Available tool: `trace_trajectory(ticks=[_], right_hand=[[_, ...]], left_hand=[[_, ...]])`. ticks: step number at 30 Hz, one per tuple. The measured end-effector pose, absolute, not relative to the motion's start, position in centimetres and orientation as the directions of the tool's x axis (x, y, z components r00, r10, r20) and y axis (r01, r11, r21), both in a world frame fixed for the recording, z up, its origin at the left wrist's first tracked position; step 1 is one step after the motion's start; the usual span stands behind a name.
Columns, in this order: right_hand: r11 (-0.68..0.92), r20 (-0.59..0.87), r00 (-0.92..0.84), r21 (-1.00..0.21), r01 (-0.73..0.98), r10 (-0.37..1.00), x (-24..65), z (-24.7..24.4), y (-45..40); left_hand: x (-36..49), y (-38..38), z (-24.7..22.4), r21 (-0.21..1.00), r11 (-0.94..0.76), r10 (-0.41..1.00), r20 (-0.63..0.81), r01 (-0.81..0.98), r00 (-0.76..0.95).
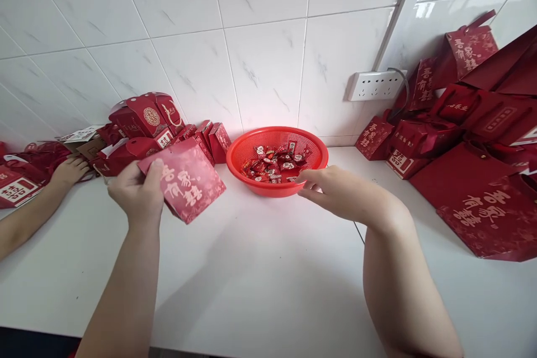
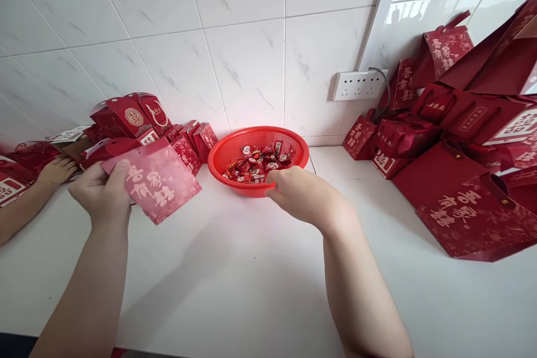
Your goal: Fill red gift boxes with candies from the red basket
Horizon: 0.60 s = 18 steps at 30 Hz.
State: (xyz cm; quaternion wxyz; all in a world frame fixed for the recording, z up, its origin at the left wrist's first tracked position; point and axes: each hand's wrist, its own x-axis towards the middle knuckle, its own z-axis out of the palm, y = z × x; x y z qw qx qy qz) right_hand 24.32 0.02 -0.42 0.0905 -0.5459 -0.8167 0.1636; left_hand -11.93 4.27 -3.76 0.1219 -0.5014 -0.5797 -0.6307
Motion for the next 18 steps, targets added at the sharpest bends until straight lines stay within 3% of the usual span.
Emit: trace_trajectory(ticks=[5, 11, 18], right_hand=[[0.427, -0.040, -0.462, -0.320, 0.846, 0.886, 22.8, -0.5, -1.4], [0.641, -0.008, -0.682, -0.333, 0.691, 0.731, 21.1, -0.9, -4.3], [0.680, 0.012, -0.707, -0.282, 0.677, 0.708, 20.4, -1.4, -4.8]], left_hand=[[-10.7, 6.9, -0.9, 0.493, -0.220, 0.362, 0.842, 0.842, -0.399], [-9.3, 9.8, -1.9, 0.416, -0.053, 0.346, 0.861, 0.908, -0.374], [-10.3, 14.3, -5.6, 0.390, 0.022, 0.489, 0.799, 0.920, -0.350]])
